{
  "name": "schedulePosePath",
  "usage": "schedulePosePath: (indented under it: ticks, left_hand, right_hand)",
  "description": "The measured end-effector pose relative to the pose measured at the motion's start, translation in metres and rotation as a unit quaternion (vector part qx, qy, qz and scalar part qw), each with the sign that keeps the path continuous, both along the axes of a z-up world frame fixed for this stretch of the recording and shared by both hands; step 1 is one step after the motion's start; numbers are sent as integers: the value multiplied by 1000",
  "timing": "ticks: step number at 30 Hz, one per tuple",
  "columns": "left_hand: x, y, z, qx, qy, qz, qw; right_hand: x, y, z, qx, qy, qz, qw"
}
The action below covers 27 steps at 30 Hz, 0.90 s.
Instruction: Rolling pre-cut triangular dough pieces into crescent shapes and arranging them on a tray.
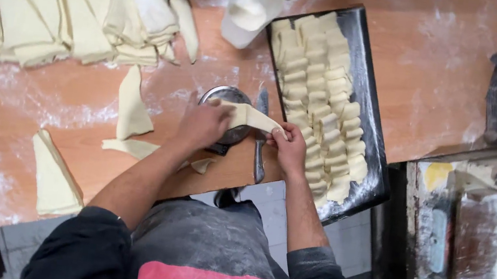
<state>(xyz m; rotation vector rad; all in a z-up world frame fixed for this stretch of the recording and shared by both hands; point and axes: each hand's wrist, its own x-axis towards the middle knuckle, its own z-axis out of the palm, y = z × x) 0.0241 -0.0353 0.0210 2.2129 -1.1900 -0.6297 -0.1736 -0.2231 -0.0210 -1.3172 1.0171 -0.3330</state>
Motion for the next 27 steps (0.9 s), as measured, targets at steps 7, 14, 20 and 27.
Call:
schedulePosePath:
  ticks: [7,14,20,27]
  left_hand:
    - [6,-20,-46,-75,-85,98,989]
    - [-24,-60,-1,141,83,38,986]
    - [-153,-105,27,5,321,-8,947]
    - [-252,-179,-17,12,661,37,749]
  right_hand:
    - [-28,-10,-22,3,-24,-5,1000]
    - [-72,-15,-10,-25,-55,-6,998]
    - [-139,-12,37,24,-145,34,989]
    - [-258,-54,12,182,-306,-90,930]
